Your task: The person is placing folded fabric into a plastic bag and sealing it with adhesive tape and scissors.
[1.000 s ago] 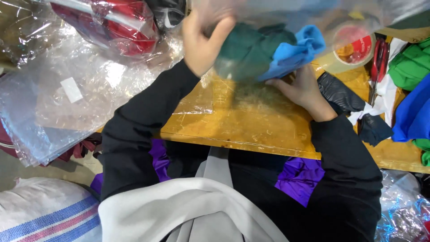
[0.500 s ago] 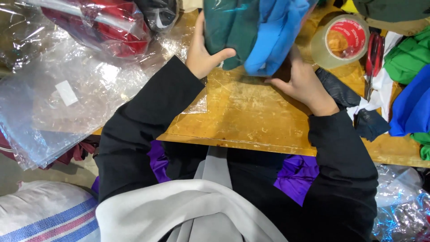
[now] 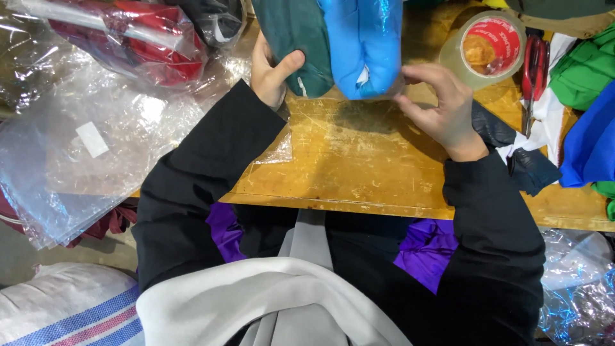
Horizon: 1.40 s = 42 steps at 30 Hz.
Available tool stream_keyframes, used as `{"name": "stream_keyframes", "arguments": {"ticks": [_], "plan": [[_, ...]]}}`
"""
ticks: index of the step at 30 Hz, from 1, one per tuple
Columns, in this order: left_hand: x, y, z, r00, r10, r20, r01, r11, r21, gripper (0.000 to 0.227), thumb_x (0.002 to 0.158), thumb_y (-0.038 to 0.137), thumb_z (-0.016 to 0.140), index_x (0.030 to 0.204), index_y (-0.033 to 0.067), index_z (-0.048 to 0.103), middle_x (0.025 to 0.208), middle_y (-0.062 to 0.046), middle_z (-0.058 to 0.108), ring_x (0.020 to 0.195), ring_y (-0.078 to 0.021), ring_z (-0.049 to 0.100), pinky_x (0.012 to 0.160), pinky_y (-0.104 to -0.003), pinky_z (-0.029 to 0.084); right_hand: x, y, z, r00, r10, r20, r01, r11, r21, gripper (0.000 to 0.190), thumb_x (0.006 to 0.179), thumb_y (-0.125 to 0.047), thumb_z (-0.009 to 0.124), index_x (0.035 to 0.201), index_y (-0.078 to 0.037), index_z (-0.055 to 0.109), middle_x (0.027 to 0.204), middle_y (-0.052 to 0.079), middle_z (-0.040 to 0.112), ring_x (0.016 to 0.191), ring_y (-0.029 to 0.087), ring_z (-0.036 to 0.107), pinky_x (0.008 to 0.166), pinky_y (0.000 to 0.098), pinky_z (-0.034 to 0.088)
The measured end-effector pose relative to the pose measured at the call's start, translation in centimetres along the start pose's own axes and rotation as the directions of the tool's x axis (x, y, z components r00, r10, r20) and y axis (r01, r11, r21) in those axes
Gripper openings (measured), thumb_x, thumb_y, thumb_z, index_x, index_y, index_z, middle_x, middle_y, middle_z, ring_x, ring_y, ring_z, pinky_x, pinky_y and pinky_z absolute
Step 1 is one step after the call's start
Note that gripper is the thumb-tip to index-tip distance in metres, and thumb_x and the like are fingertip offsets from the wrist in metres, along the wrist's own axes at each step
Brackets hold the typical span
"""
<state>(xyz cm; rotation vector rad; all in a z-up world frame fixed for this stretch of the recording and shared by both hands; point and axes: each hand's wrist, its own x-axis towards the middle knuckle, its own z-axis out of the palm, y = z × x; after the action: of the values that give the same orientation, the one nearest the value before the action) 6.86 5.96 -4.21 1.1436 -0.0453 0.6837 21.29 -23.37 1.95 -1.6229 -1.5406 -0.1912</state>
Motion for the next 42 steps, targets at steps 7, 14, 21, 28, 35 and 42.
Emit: {"name": "stream_keyframes", "arguments": {"ticks": [7, 14, 21, 28, 35, 42], "plan": [[0.2, 0.8, 0.4, 0.999, -0.005, 0.038, 0.006, 1.000, -0.030, 0.059, 0.095, 0.028, 0.085, 0.139, 0.0067, 0.050, 0.131, -0.015, 0.065, 0.122, -0.0319, 0.065, 0.105, -0.047, 0.058, 0.1, 0.2, 0.2, 1.000, -0.017, -0.015, 0.017, 0.999, 0.032, 0.028, 0.100, -0.002, 0.081, 0.122, 0.012, 0.069, 0.116, 0.030, 0.071, 0.107, 0.041, 0.070, 0.098, 0.0470, 0.059], [0.0, 0.6, 0.3, 0.998, 0.056, 0.022, -0.057, 0.996, 0.066, 0.060, 0.094, 0.029, 0.084, 0.138, 0.0071, 0.049, 0.130, -0.014, 0.065, 0.122, -0.0299, 0.064, 0.106, -0.043, 0.055, 0.5, -1.3, 0.2, 0.817, 0.541, 0.200, -0.571, 0.710, 0.412, 0.032, 0.104, -0.021, 0.070, 0.123, -0.001, 0.053, 0.118, 0.014, 0.063, 0.108, 0.021, 0.066, 0.095, 0.0309, 0.058], [-0.7, 0.8, 0.5, 0.994, 0.089, 0.057, -0.099, 0.974, 0.206, 0.079, 0.090, 0.026, 0.091, 0.148, 0.0089, 0.039, 0.136, -0.013, 0.058, 0.128, -0.0286, 0.061, 0.108, -0.044, 0.058, 0.6, -1.6, 1.9, 0.805, 0.592, 0.030, -0.590, 0.795, 0.142, 0.002, 0.103, 0.001, 0.067, 0.102, 0.001, 0.065, 0.096, 0.014, 0.070, 0.086, 0.022, 0.069, 0.076, 0.0315, 0.058], [-1.1, 0.6, 0.3, 0.976, 0.174, 0.132, -0.209, 0.918, 0.338, 0.093, 0.087, 0.030, 0.093, 0.155, 0.0106, 0.032, 0.148, -0.010, 0.051, 0.141, -0.0269, 0.056, 0.119, -0.042, 0.053, -0.2, -0.6, 2.8, 0.880, 0.470, -0.061, -0.470, 0.882, 0.016, 0.010, 0.098, 0.007, 0.064, 0.090, 0.002, 0.065, 0.086, 0.013, 0.064, 0.076, 0.023, 0.061, 0.063, 0.0320, 0.048], [-1.2, 0.6, 0.3, 0.978, 0.171, 0.123, -0.204, 0.911, 0.357, 0.095, 0.088, 0.031, 0.094, 0.156, 0.0111, 0.031, 0.148, -0.011, 0.050, 0.142, -0.0271, 0.055, 0.121, -0.042, 0.051, -0.1, -0.4, 3.3, 0.629, 0.776, 0.043, -0.663, 0.507, 0.550, 0.020, 0.105, 0.002, 0.063, 0.088, -0.007, 0.060, 0.089, 0.009, 0.069, 0.082, 0.019, 0.071, 0.079, 0.0285, 0.067], [-1.4, 0.6, 0.6, 0.977, 0.176, 0.121, -0.209, 0.905, 0.371, 0.095, 0.088, 0.033, 0.093, 0.156, 0.0104, 0.031, 0.149, -0.010, 0.050, 0.143, -0.0273, 0.054, 0.124, -0.041, 0.049, 0.0, 0.4, 2.6, 0.433, 0.880, 0.195, -0.674, 0.172, 0.719, 0.026, 0.100, 0.002, 0.050, 0.086, -0.015, 0.063, 0.097, 0.012, 0.076, 0.089, 0.023, 0.076, 0.085, 0.0351, 0.069]]}}
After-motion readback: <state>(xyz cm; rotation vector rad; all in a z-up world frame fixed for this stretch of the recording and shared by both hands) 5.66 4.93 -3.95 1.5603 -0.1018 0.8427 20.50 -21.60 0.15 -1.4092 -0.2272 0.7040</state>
